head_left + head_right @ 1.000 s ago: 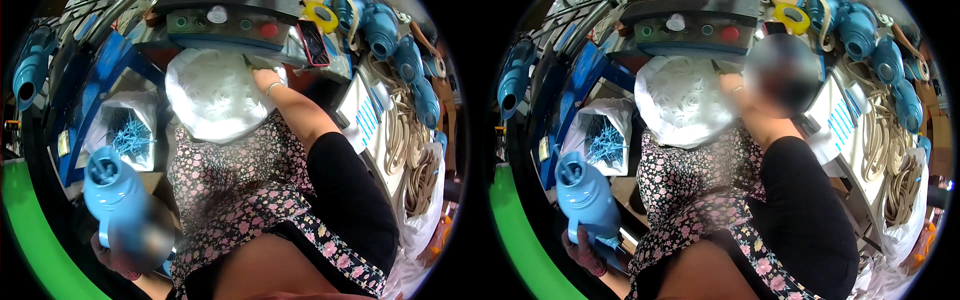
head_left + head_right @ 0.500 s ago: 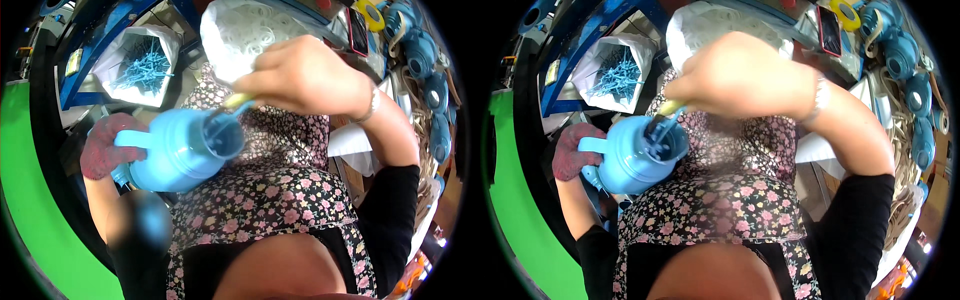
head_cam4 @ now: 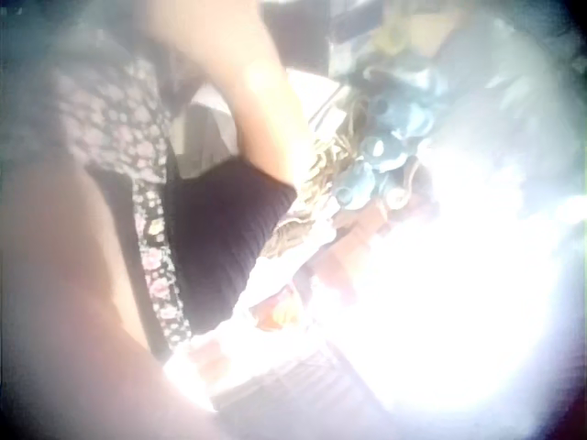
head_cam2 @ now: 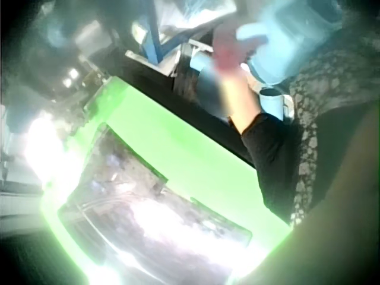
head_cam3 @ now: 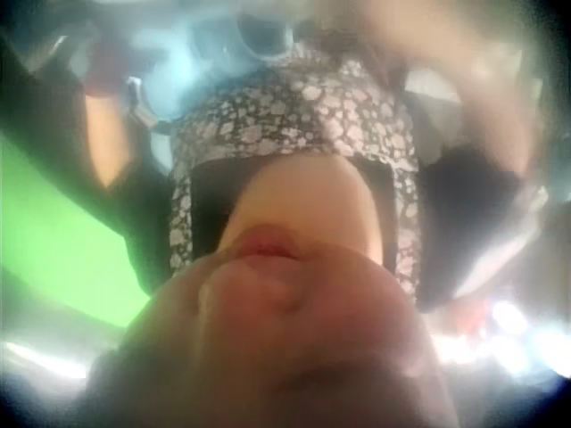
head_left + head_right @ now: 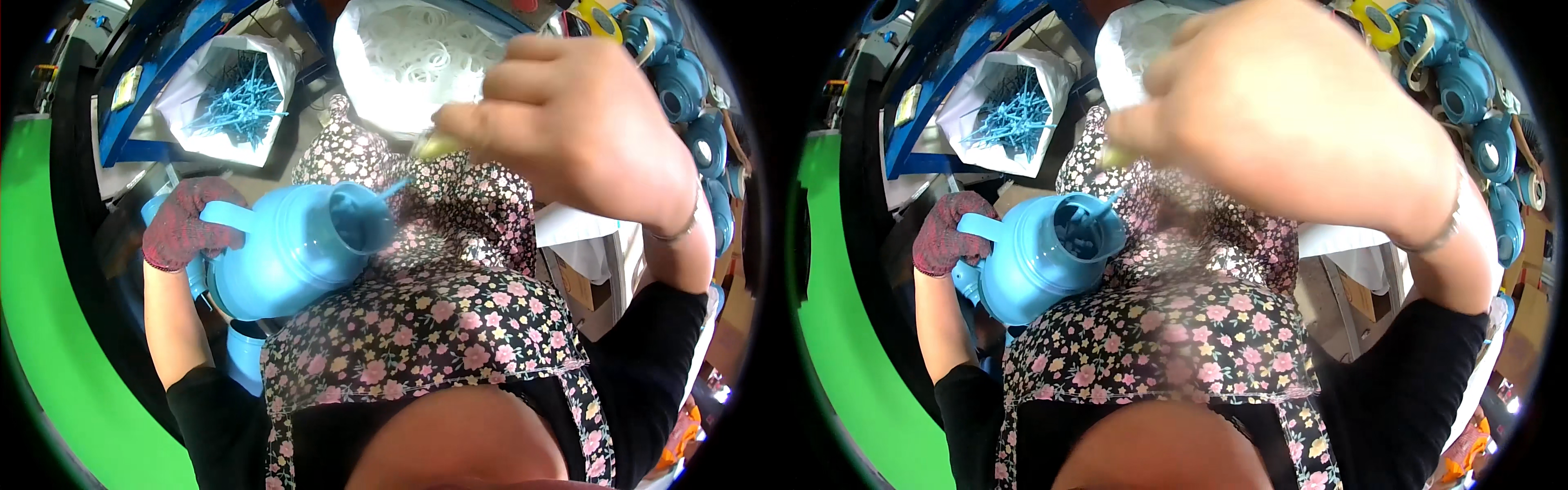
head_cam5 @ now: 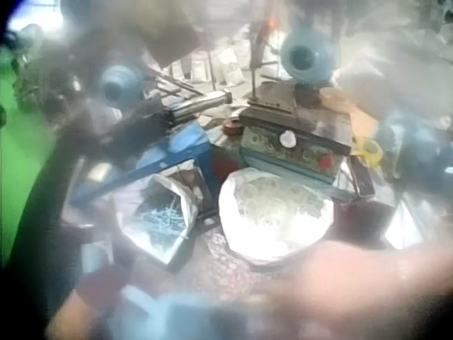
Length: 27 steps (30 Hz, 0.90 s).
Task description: The person assembles components of light-blue vacuum flasks, inserting interior parts by hand and applying adhesive or labels to the exterior while working at a production station.
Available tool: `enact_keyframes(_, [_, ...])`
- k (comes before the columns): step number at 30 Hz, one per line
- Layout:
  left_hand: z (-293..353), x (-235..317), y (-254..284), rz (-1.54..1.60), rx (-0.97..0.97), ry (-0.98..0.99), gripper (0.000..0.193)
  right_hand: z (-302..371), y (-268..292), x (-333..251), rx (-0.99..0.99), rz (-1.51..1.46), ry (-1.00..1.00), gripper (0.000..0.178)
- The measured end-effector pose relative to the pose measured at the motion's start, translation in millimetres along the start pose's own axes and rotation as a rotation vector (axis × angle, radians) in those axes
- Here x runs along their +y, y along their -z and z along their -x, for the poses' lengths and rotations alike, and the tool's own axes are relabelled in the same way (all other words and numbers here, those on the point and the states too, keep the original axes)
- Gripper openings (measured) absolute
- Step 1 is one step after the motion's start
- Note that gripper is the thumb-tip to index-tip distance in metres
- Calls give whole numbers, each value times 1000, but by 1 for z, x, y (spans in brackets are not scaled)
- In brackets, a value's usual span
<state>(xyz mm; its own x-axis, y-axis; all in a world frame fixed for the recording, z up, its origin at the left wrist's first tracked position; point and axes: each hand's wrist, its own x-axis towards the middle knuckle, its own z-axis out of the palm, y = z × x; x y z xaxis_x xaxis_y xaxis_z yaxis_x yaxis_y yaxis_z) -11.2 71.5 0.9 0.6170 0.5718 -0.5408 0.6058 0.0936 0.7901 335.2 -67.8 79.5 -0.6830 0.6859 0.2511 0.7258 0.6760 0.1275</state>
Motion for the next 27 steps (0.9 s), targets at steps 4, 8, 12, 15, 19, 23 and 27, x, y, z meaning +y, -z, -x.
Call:
enact_keyframes(4, [-10,2,-7,-54,-17,-44,35,-2,-43,-21,73,-112,22,20])
enact_keyframes(8, [-2,-7,-3,-59,-9,-82,36,-3,-54,-30,-194,-232,-154,18])
enact_keyframes(12, [46,-30,0,-211,308,-242,37,31,-37,-15,-265,-732,-478,28])
enact_keyframes(15, [39,-8,-25,-816,527,-754,36,26,-55,-29,-215,-811,-636,28])
enact_keyframes(19, [10,-21,-49,-934,605,-1018,28,50,-110,-44,-620,-724,-572,30])
enact_keyframes(23, [6,-34,-61,-993,598,-759,36,69,-78,-29,-106,-977,-904,29])
enact_keyframes(27, [-4,-8,-63,-1102,509,-758,33,56,-81,-30,-133,-578,-610,30])
